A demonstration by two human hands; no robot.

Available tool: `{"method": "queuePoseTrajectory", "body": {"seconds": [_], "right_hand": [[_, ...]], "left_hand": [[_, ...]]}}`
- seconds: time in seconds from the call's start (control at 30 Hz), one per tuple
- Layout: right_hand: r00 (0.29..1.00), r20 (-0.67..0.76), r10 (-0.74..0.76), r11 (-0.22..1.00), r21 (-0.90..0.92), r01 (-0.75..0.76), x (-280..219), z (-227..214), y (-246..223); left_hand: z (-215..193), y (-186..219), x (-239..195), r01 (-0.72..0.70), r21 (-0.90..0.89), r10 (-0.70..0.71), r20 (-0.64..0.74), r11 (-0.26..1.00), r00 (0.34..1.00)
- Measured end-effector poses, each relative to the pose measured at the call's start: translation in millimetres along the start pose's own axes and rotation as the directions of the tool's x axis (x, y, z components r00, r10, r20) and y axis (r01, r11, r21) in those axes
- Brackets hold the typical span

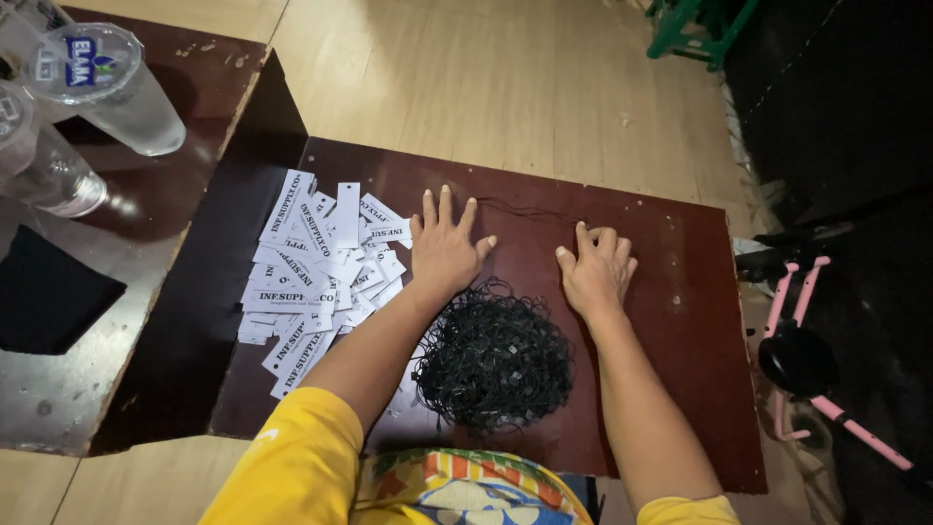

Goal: The person sits at a table and untangles a pile of black wires by hand. They repeatedly pull individual strands from the tangled mass, straighten them, and lay them on the table surface.

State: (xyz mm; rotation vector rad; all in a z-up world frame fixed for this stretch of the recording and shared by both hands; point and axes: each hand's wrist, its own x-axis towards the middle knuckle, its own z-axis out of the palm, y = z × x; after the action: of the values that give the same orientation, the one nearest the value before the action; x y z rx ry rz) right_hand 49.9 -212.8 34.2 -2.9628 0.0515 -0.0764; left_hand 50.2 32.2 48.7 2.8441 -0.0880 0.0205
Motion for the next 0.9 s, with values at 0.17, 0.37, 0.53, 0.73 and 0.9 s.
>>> {"method": "queuePoseTrajectory", "body": {"seconds": [0.17,0.37,0.53,0.73,0.9], "right_hand": [[1.0,0.021,0.016,0.998,0.065,-0.017,-3,4,8],[0.932,-0.296,-0.208,0.721,0.598,0.351,-28,3,23],[0.878,0.305,-0.368,0.833,0.528,0.165,-77,-49,4],[0.847,0.115,-0.519,0.718,0.596,0.359,-85,-41,9],[0.882,-0.108,-0.458,0.657,0.627,0.418,-87,-90,8]], "left_hand": [[9,-6,1,-0.01,-0.021,0.01,-0.032,1.0,0.999],[69,-35,10,-0.236,-0.208,0.107,-0.491,0.949,0.865],[48,2,-44,-0.482,-0.356,0.275,-0.496,0.801,0.824],[64,18,-76,-0.566,-0.312,0.488,-0.297,0.763,0.821],[58,17,-80,-0.572,-0.348,0.481,-0.317,0.743,0.818]]}}
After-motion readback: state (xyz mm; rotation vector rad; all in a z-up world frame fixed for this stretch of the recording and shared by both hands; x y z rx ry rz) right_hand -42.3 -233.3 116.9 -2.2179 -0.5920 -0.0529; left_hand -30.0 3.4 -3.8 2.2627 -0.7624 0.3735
